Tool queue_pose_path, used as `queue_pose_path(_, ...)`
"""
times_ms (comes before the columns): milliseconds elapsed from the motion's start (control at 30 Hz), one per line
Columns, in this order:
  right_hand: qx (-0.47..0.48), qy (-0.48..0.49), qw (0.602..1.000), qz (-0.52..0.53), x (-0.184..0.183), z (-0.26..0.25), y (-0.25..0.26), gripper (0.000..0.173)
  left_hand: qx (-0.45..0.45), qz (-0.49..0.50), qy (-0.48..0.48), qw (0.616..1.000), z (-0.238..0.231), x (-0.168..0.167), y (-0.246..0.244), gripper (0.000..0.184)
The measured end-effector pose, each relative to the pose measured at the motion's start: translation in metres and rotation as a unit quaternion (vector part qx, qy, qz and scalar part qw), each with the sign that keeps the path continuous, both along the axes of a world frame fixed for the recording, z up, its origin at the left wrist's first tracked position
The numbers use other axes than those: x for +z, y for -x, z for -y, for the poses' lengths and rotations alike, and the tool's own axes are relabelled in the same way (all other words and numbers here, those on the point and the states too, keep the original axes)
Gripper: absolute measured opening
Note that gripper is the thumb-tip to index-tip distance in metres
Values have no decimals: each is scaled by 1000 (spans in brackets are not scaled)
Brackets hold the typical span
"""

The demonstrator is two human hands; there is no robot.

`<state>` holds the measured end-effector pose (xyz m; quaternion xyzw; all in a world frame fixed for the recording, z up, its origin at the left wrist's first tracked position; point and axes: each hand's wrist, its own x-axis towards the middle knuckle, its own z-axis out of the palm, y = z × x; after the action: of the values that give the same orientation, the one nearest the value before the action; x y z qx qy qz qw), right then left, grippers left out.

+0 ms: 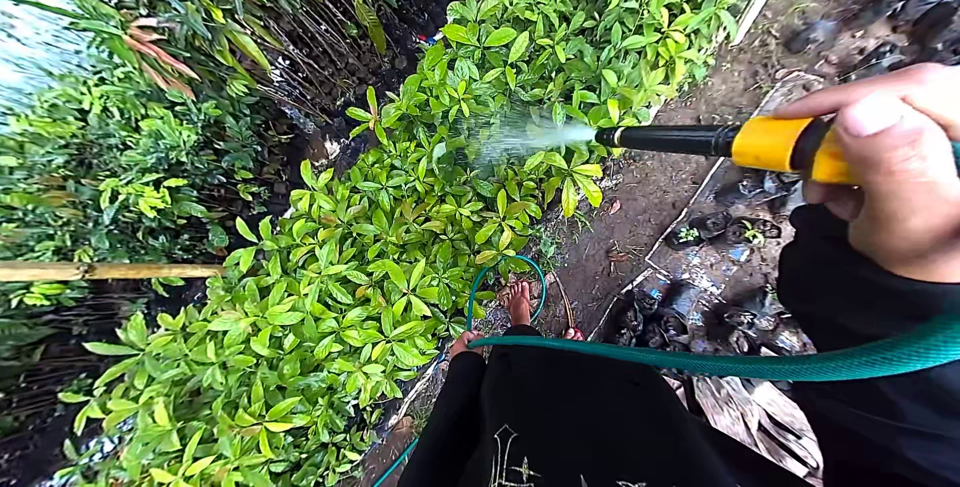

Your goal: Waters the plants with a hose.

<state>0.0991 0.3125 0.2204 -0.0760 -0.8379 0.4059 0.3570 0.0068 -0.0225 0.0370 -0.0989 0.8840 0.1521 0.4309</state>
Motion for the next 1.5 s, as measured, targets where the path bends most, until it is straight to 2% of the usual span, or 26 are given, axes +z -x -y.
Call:
queue_pose_path(67,10,-14,1000,7,2,-1,0,33,26,-28,-28,999,-13,17,-3,28)
queue_pose_path(100,13,-26,1000,5,2,-3,0,33,60,-62,-75,993,-27,34,-6,25)
queue_pose_path(167,3,-36,999,-4,2,-2,1,34,136,-103,-203,964,-54,64,-10,22)
queue_pose_path(233,-2,-29,1000,-8,4,3,3,35,189,-115,-252,942,-62,76,-11,20)
queue_pose_path(400,29,-30,999,-5,4,1,3,32,187,-110,-260,941,-61,75,-10,19)
queue_pose_path(500,14,-32,999,6,3,1,1,34,192,-102,-199,956,-60,78,-8,19)
queue_pose_path(567,17,-43,999,16,3,-1,0,34,90,-80,-81,989,-33,44,-7,22)
queue_pose_path(633,16,-26,999,16,2,3,2,33,10,-51,1,999,-12,15,-5,26)
queue_pose_path(767,30,-26,999,24,3,3,1,33,64,-111,-129,983,-25,-9,-7,29)
queue_pose_path(833,29,-41,999,23,2,2,1,33,26,-99,-62,993,-16,0,-7,27)
queue_pose_path(900,17,-26,999,17,1,3,1,34,4,-57,24,998,-17,28,-5,24)
queue_pose_path(933,12,-21,999,21,1,4,1,35,14,-54,26,998,-19,35,-5,24)
queue_pose_path(1000,19,-33,999,24,1,2,0,34,87,-95,-67,989,-37,53,-8,22)
queue_pose_path(1067,20,-47,999,18,0,1,1,33,176,-113,-206,956,-57,70,-9,19)
queue_pose_path(1133,9,-33,999,14,-1,4,3,34,183,-79,-251,947,-63,65,-7,25)
queue_pose_path(1200,4,-31,999,21,0,5,3,35,175,-48,-277,944,-64,56,-7,35)
queue_pose_path(1300,8,-59,998,33,4,4,3,36,229,-67,-294,926,-64,67,-9,30)
queue_pose_path(1400,-1,-45,999,24,4,6,3,36,178,-96,-265,943,-56,65,-9,23)
queue_pose_path(1500,10,-49,998,39,6,2,1,36,174,-96,-265,944,-55,65,-9,22)
